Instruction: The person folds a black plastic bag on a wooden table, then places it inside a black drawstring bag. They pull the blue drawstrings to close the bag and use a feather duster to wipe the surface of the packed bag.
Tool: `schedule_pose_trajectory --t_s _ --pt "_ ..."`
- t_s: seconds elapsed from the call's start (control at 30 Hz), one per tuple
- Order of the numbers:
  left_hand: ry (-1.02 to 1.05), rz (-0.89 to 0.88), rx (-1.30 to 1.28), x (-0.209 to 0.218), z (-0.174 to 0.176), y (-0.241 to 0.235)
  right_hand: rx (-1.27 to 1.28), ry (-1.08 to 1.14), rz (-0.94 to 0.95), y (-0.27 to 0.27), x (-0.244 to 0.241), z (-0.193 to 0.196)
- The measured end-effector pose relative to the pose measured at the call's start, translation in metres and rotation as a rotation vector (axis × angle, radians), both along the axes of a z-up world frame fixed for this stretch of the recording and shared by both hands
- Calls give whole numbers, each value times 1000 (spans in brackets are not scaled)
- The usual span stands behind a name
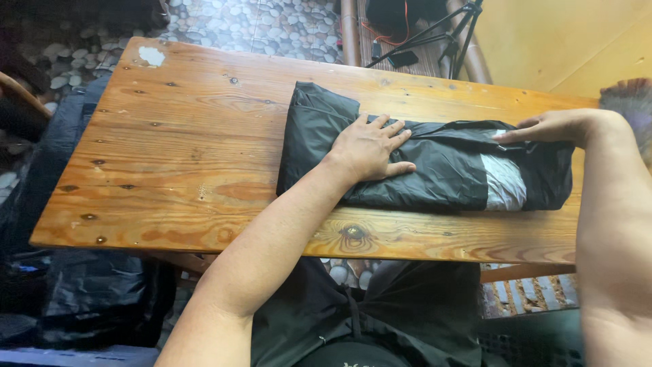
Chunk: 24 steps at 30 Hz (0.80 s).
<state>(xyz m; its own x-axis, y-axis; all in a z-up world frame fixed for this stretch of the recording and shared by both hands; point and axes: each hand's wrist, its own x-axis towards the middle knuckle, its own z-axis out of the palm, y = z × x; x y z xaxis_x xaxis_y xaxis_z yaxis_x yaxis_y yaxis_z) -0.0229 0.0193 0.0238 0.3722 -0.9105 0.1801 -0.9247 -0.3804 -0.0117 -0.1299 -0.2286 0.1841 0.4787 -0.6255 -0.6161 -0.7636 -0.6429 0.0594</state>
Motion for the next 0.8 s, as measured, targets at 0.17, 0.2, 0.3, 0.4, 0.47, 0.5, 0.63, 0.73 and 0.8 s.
schedule_pose_trajectory --t_s 0.17,0.2,0.3,0.4,0.47,0.5,0.63,0.73,0.8 --pt "10 -25 -2 -1 1 1 -17 -7 61 -7 -5 -7" --pt "7 -28 -2 -1 2 0 -17 -9 59 -6 -8 -6" --pt "-6 -23 13 -2 1 0 31 -79 8 4 -11 -1" --pt "-8 -16 13 -1 2 0 30 -89 5 10 -10 4" --pt "5 -17 39 -2 4 0 55 -132 26 2 -9 0" --pt "4 -16 37 -3 5 -2 53 -133 27 6 -8 3" --pt "-11 3 118 -2 6 -8 -16 -108 88 5 -3 7" --pt "20 33 133 -5 4 -14 -28 -107 125 1 0 6" --pt "34 55 143 -11 4 -19 -25 -115 132 -1 1 7"
